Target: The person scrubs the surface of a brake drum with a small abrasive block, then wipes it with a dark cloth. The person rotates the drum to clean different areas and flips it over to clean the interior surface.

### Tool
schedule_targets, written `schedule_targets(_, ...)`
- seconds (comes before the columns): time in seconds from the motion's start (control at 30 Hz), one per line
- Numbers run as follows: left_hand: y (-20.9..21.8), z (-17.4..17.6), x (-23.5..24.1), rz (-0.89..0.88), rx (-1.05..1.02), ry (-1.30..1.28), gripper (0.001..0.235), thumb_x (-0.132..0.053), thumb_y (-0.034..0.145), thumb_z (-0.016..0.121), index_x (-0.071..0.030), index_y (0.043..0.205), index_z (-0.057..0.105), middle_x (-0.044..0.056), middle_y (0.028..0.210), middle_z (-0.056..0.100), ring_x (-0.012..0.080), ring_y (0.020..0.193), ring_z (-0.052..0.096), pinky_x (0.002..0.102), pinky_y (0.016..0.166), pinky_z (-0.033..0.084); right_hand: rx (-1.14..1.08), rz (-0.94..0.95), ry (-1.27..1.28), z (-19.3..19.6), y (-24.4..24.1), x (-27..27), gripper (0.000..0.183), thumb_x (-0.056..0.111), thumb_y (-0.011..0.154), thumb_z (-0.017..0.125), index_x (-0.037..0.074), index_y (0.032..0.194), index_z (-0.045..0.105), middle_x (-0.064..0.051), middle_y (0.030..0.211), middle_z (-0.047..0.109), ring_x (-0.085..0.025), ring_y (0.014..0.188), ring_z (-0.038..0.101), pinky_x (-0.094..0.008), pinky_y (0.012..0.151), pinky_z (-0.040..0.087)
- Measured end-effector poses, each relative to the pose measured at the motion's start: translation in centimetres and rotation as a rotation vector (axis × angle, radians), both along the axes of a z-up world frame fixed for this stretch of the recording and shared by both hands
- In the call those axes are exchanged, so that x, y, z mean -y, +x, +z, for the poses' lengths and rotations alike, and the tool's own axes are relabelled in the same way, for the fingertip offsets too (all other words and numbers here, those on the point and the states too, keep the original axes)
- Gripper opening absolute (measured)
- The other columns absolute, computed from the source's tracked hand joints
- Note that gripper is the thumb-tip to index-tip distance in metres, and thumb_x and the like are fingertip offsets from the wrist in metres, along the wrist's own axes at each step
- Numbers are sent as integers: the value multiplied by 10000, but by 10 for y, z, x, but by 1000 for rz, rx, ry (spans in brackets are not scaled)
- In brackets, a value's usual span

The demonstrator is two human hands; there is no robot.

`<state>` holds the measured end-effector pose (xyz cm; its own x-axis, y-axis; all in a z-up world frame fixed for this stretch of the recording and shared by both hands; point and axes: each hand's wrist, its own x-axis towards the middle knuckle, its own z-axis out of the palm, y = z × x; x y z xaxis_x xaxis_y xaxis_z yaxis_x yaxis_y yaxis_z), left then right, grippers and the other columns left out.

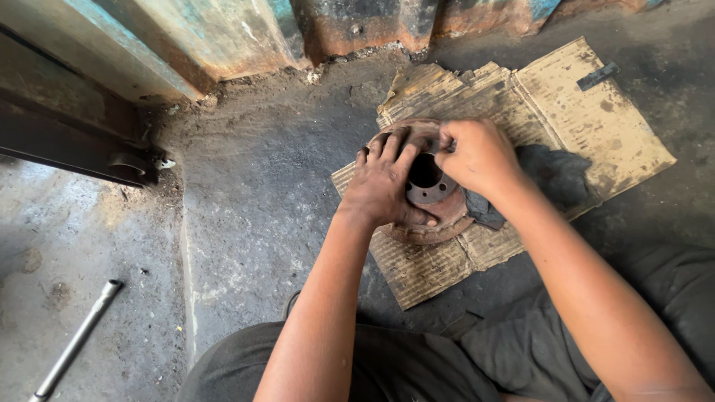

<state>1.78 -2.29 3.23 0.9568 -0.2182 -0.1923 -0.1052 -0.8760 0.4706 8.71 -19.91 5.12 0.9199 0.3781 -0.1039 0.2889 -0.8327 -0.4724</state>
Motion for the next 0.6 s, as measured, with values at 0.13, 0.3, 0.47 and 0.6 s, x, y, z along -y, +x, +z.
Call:
schedule_targets(0.13,1,1,1,1,23,-17,1368,-629,339,982,-196,1482,367,159,1606,285,432,1500,205,646,1179,217,-103,49,65,-8,7,8,143,141,845,739,69,969,738,-146,921,764,-299,858,742,-425,807,569)
schedule_targets(0.3,-1,4,1,9,-16,14,1324,-642,374,979,-215,1472,375,147,1622,291,423,1527,199,636,1208,214,-191,139,-79,11,16,13,197,179,863,749,129,1052,771,-100,1037,755,-283,942,711,-440,841,534)
schedule_targets(0.47,4,-4,5,-2,-43,35,1396,-634,342,991,-224,1495,318,146,1620,244,434,1504,155,633,1198,157,-45,45,30,-5,6,13,114,152,878,760,84,968,774,-142,998,729,-321,909,700,-449,817,542)
schedule_targets(0.6,4,-7,0,-10,-18,32,1415,-654,349,993,-211,1509,316,156,1620,258,439,1508,172,637,1208,170,182,81,171,-23,2,14,71,89,849,762,79,917,779,-152,957,714,-343,908,695,-448,827,544)
